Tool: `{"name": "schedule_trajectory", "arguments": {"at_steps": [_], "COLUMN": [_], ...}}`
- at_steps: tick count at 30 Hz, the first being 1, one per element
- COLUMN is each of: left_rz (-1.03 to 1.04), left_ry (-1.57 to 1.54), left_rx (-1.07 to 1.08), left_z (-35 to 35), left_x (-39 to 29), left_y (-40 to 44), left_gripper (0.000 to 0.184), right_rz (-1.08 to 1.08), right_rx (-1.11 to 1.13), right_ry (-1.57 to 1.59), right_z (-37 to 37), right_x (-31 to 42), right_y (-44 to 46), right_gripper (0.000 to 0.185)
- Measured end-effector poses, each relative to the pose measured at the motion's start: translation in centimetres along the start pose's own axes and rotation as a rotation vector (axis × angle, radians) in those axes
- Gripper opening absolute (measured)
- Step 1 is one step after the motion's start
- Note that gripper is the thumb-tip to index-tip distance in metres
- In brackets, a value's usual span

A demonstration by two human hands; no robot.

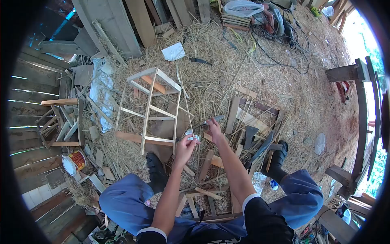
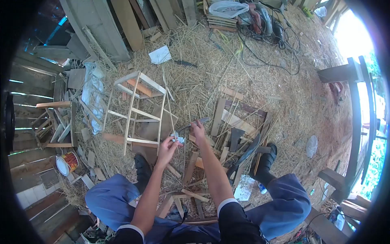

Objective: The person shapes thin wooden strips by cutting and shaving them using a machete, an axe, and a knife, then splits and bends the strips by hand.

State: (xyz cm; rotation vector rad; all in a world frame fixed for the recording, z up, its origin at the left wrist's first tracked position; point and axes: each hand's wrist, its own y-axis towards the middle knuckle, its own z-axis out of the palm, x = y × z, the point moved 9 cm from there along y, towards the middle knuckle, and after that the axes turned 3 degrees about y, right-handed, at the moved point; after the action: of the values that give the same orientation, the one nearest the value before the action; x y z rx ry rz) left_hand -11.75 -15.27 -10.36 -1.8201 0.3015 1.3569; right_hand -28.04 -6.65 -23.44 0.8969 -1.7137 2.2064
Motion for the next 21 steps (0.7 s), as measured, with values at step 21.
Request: {"name": "schedule_trajectory", "arguments": {"at_steps": [21], "left_rz": [0.229], "left_ry": [-0.003], "left_rx": [0.081], "left_z": [4.5], "left_x": [-13.8], "left_y": [-9.3], "left_gripper": [0.031], "right_rz": [-1.087], "right_rx": [-0.078], "right_ry": [-0.131], "right_z": [-8.0], "right_x": [20.6], "right_y": [-28.5], "right_gripper": [0.02]}}
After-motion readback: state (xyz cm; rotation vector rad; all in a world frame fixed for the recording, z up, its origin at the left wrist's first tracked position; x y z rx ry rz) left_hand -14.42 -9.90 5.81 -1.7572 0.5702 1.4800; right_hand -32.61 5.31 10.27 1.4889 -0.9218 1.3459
